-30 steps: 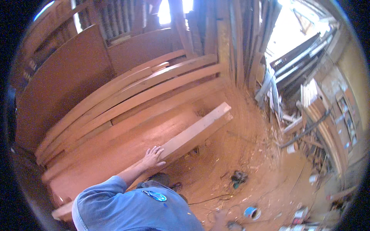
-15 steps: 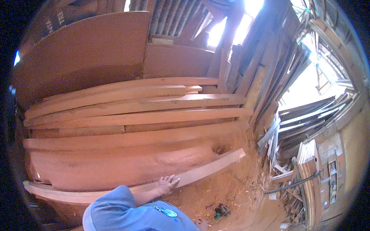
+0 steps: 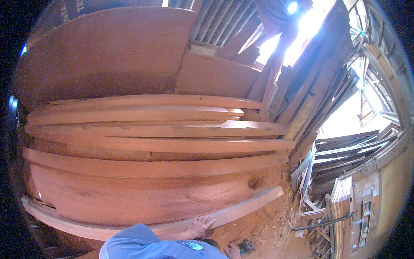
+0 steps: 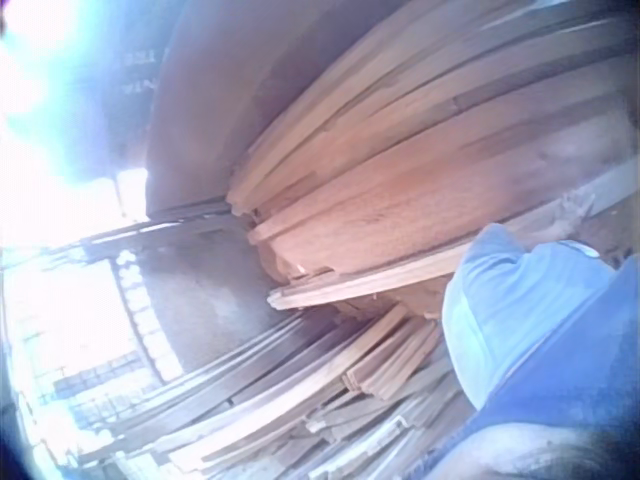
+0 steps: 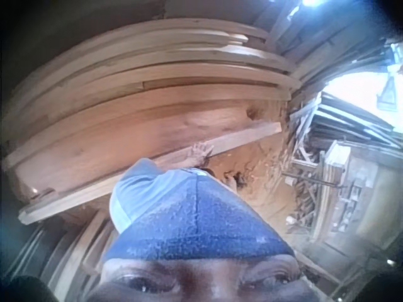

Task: The person uses an electric planer to smooth the surface of a long wooden plank. After setting the planer aside, they pick up a circular saw and cut the plank into smaller sections.

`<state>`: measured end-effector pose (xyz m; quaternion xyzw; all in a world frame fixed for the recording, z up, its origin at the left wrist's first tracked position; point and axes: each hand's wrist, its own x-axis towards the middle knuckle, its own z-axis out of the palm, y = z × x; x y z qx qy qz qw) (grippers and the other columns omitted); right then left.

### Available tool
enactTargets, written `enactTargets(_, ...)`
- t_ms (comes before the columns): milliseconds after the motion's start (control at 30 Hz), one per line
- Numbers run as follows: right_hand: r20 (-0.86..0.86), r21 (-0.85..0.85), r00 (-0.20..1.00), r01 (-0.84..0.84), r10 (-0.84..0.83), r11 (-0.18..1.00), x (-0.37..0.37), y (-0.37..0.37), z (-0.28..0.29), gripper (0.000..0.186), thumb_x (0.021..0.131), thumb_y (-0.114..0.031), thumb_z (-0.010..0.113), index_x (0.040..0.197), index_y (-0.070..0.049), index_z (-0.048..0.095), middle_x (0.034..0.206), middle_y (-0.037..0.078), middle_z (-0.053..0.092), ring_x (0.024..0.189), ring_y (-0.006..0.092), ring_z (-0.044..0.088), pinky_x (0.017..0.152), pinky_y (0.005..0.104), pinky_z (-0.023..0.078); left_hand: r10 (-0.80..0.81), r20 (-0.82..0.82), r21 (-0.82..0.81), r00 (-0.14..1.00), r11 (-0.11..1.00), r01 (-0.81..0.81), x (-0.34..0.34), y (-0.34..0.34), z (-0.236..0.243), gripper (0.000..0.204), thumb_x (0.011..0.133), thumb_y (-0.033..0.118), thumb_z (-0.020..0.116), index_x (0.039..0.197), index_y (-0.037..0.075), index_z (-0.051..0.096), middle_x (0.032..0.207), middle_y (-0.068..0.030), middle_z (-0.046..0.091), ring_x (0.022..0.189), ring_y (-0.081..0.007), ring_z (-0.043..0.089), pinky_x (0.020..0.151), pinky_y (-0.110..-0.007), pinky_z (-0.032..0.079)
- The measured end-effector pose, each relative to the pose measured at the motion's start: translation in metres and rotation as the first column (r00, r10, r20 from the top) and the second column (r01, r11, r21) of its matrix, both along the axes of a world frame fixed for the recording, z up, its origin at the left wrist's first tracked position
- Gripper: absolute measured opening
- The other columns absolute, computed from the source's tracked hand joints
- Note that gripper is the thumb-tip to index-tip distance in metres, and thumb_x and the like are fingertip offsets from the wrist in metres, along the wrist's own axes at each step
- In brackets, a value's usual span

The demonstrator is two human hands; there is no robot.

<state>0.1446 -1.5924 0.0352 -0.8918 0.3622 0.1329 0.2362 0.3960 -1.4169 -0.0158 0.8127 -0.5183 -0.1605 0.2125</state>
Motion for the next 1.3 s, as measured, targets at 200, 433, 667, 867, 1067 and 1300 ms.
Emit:
enactTargets(200, -0.030, 0.097, 0.999, 0.023, -0.020, 0.995, 0.039, 0.005, 0.016, 0.036, 0.091, -0.022, 0.075, 0.120, -0.002, 0.072, 0.112, 0.021, 0.075, 0.104, 0.0354, 0.072, 0.090, 0.0431, 0.058, 0.023, 0.045, -0.021, 0.999, 1.000, -0.023, 0.004, 0.007, -0.016, 0.070, 0.096, 0.034, 0.055, 0.161, 0.020, 0.034, 0.156, -0.0212, 0.042, 0.131, -0.0382, 0.052, 0.105, -0.056, 0.042)
enactTargets(433, -0.132, 0.081, 0.981, 0.154, -0.142, 0.985, -0.025, -0.030, -0.031, 0.031, 0.090, -0.026, 0.075, 0.111, -0.003, 0.074, 0.099, 0.017, 0.076, 0.087, 0.0269, 0.074, 0.074, 0.0390, 0.059, 0.008, 0.097, -0.050, 0.995, 0.999, -0.003, 0.000, -0.018, -0.019, 0.073, 0.093, 0.028, 0.060, 0.161, 0.020, 0.035, 0.153, -0.0210, 0.045, 0.134, -0.0381, 0.049, 0.107, -0.054, 0.041)
enactTargets(667, 0.106, 0.029, 0.936, 0.335, -0.336, 0.942, -0.103, -0.032, -0.065, 0.038, 0.088, -0.029, 0.068, 0.116, -0.003, 0.072, 0.105, 0.023, 0.072, 0.103, 0.0414, 0.068, 0.088, 0.0497, 0.054, 0.092, 0.061, 0.071, 0.994, 0.993, -0.096, -0.016, -0.058, 0.016, 0.089, 0.083, 0.048, 0.075, 0.158, 0.016, 0.038, 0.164, -0.0197, 0.028, 0.153, -0.0411, 0.024, 0.118, -0.065, 0.026)
enactTargets(867, 0.004, 0.210, 0.778, 0.614, -0.629, 0.761, -0.185, -0.075, -0.081, 0.033, 0.092, -0.027, 0.064, 0.113, -0.004, 0.073, 0.111, 0.025, 0.072, 0.108, 0.0427, 0.067, 0.096, 0.0500, 0.054, -0.102, 0.127, -0.062, 0.987, 0.992, 0.110, -0.043, -0.202, 0.030, 0.093, 0.086, 0.051, 0.073, 0.159, 0.010, 0.032, 0.165, -0.0188, 0.028, 0.156, -0.0382, 0.019, 0.124, -0.062, 0.013)
enactTargets(1067, -0.110, 0.329, 0.621, 0.760, -0.776, 0.561, -0.270, -0.169, -0.164, 0.033, 0.090, -0.030, 0.063, 0.111, -0.007, 0.073, 0.107, 0.023, 0.073, 0.101, 0.0410, 0.070, 0.089, 0.0512, 0.056, -0.266, 0.300, 0.026, 0.916, 0.962, 0.271, -0.091, -0.420, 0.083, 0.089, 0.083, 0.051, 0.079, 0.150, 0.003, 0.045, 0.150, -0.0253, 0.047, 0.140, -0.0450, 0.042, 0.115, -0.057, 0.034)
enactTargets(1300, -0.138, 0.355, 0.566, 0.794, -0.813, 0.493, -0.337, -0.315, -0.324, 0.037, 0.089, -0.027, 0.069, 0.119, -0.005, 0.069, 0.115, 0.025, 0.070, 0.109, 0.0432, 0.067, 0.093, 0.0518, 0.055, -0.055, 0.579, 0.045, 0.813, 0.998, 0.035, -0.096, -0.578, -0.005, 0.090, 0.091, 0.044, 0.077, 0.157, 0.001, 0.035, 0.157, -0.0305, 0.038, 0.146, -0.0471, 0.037, 0.117, -0.055, 0.038)
